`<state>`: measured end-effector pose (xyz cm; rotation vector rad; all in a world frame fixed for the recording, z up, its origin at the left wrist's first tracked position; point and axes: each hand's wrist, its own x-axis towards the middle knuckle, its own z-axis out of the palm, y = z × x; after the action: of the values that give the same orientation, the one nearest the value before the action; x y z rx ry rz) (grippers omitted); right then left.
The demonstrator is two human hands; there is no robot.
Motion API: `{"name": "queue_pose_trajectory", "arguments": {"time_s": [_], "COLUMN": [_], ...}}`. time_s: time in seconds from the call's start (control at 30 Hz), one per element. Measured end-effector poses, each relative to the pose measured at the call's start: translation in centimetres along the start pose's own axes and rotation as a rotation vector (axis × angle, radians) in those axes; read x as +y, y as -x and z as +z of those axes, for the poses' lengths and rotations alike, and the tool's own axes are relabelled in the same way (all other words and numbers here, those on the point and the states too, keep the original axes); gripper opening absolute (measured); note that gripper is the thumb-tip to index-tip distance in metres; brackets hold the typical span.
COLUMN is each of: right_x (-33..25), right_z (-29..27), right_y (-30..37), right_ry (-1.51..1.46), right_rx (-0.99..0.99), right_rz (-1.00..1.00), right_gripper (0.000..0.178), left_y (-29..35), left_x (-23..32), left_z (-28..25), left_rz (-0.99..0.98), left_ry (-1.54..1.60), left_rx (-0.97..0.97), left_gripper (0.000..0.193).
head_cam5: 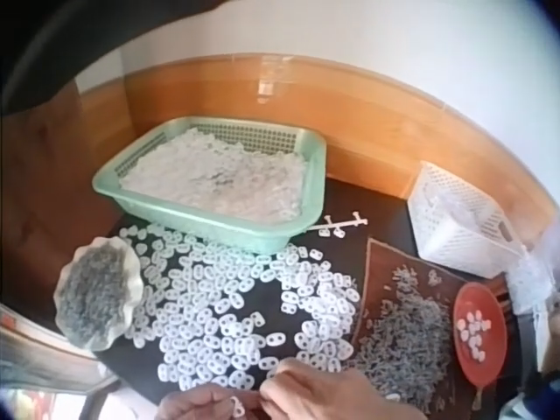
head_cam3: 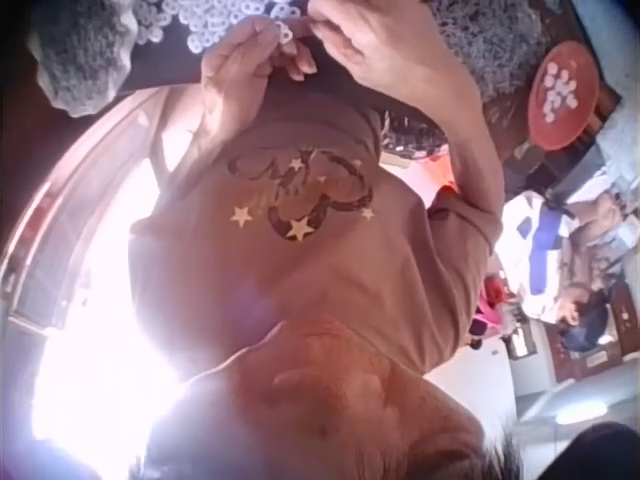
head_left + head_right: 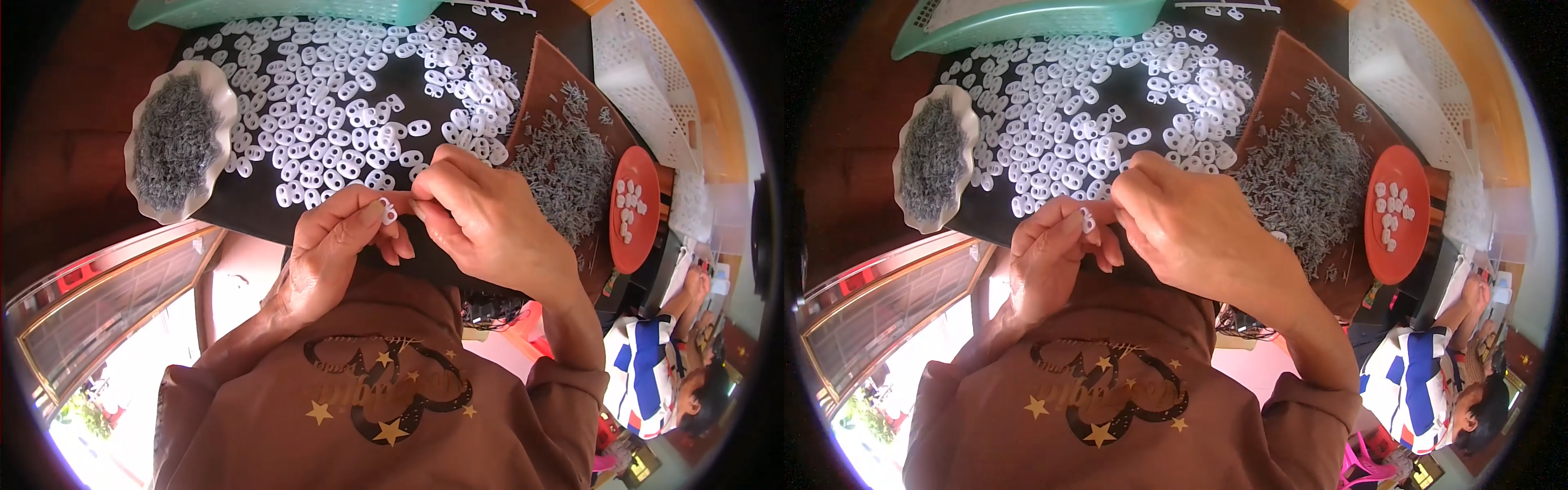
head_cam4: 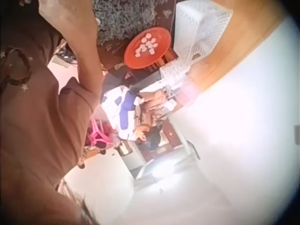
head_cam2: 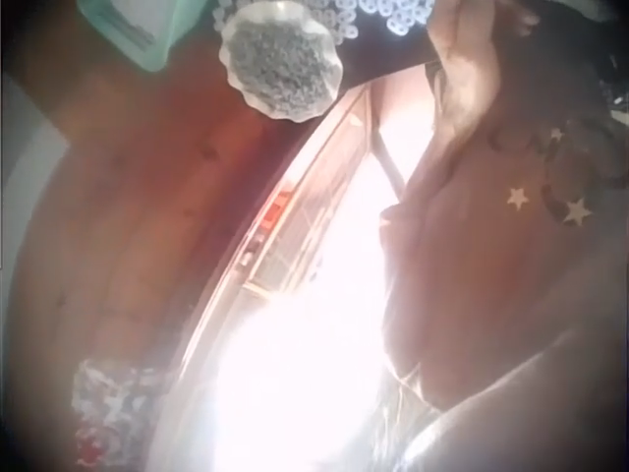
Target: Assembling small white plastic cord locks by inserting metal springs into them.
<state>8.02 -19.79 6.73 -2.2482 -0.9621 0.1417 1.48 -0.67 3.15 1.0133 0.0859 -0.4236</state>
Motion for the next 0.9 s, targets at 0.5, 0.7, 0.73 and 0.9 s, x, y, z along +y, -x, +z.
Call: {"name": "queue_pose_trajectory", "arguments": {"time_s": [0.5,0.7,0.73,0.9], "right_x": [-0.6,-2.2,-2.4,-2.7], "right_z": [0.7,0.7,0.9,0.9], "right_y": [-0.1,-0.8,-0.8,-1.0], "right_ry": [-0.231,-0.473,-0.473,-0.473], "right_rx": [0.160,0.078,0.081,0.042], "right_rz": [-0.055,0.183,0.197,0.235], "right_gripper": [0.011,0.005,0.006,0.006], "left_y": [0.6,0.9,0.9,0.8], "left_x": [0.0,-1.0,-1.1,-1.4], "left_z": [0.0,-0.7,-0.8,-1.2], "left_rz": [-0.015,0.090,0.106,0.180], "left_ry": [0.017,-0.104,-0.111,-0.207], "left_rx": [0.009,-0.003,-0.021,-0.056], "left_gripper": [0.025,0.027,0.025,0.023]}}
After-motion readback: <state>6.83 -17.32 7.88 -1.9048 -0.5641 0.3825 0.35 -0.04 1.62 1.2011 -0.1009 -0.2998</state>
